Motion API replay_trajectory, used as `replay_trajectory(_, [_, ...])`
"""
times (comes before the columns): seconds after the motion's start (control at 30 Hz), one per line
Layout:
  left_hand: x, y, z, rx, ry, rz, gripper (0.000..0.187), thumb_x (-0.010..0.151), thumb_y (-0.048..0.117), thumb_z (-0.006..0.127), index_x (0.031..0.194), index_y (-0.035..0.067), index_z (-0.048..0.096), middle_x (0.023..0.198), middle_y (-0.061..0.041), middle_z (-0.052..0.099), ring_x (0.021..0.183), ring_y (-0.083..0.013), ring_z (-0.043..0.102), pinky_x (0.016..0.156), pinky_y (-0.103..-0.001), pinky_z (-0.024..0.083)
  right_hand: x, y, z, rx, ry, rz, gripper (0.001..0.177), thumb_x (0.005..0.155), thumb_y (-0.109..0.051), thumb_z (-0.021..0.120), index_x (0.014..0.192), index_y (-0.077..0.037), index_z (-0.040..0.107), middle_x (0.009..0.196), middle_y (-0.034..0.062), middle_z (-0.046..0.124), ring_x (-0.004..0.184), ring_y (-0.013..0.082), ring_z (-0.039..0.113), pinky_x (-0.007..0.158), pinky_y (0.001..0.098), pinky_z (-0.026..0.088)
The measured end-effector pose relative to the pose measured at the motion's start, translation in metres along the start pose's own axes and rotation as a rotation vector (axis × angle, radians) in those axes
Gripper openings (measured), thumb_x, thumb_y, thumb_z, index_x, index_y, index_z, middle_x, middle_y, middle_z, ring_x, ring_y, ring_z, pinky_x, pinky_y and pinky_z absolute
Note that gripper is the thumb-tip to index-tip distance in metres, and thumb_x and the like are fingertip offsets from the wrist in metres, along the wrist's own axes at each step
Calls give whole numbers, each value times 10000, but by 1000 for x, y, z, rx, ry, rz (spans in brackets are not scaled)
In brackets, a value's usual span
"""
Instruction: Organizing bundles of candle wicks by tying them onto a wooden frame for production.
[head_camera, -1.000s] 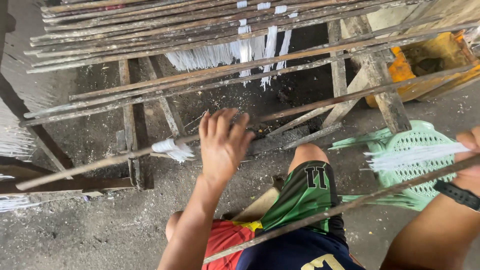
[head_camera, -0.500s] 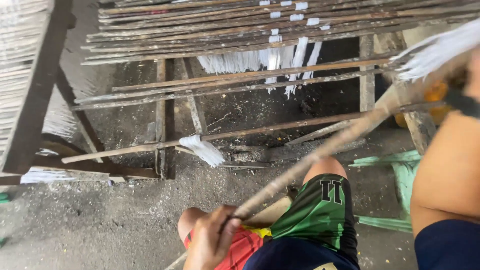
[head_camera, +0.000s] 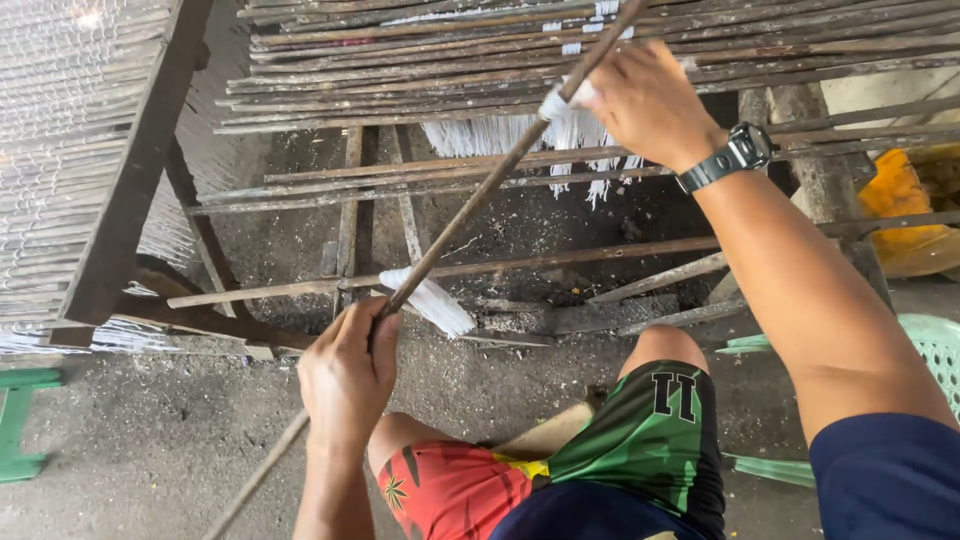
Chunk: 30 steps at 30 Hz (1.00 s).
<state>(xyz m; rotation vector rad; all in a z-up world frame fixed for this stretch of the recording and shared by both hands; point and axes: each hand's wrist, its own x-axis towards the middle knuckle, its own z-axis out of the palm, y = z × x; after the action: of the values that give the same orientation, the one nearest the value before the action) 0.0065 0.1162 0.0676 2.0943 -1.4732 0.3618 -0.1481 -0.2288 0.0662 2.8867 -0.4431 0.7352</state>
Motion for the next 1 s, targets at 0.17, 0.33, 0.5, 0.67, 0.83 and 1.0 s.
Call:
replay_trajectory(0.17, [18, -41, 20, 142, 25, 187, 221, 876, 292, 462, 833, 109, 578, 593, -7, 548, 446, -153, 514, 383, -266, 400, -29, 4, 24, 332, -296, 213, 290, 960, -257, 330, 982, -44, 525, 808, 135, 600, 872, 317, 579, 784, 481, 433])
replay_trajectory(0.33, [74, -66, 30, 414, 182, 399, 329, 907, 439, 412, 860, 199, 631, 631, 33, 575, 581, -152, 597, 557, -254, 462, -32, -8, 5, 552, -351, 424, 509, 947, -364, 323, 1050, 87, 534, 1170, 270, 488, 1019, 454, 482, 815, 527, 398])
replay_trajectory(0.5, [140, -63, 42, 294, 222, 446, 236, 945, 391, 470, 898, 206, 609, 759, 10, 505, 704, -214, 550, 634, -309, 389, -37, 10, 38, 425, -146, 427, 469, 951, -335, 401, 697, 30, 551, 787, 213, 598, 802, 403, 581, 690, 456, 457])
replay_trajectory(0.67, [184, -71, 101, 141, 119, 507, 187, 894, 360, 523, 871, 197, 612, 766, 3, 520, 726, -233, 584, 673, -339, 400, -39, -2, 12, 303, -204, 463, 467, 927, -359, 417, 745, 33, 594, 745, 229, 603, 787, 406, 583, 676, 476, 446])
replay_trajectory(0.83, [201, -61, 149, -13, -98, 455, 120, 836, 284, 560, 899, 197, 611, 764, -53, 578, 736, -304, 610, 672, -415, 442, -49, 17, 50, 136, -250, 421, 601, 921, -448, 372, 633, 23, 610, 626, 204, 596, 707, 366, 601, 608, 426, 466])
replay_trajectory(1.0, [208, -31, 162, -16, -257, 321, 134, 840, 285, 528, 894, 185, 600, 797, -56, 610, 780, -295, 617, 740, -435, 427, -40, -3, 24, 88, -399, 425, 724, 918, -566, 243, 706, 0, 642, 694, 188, 635, 754, 339, 624, 639, 410, 477])
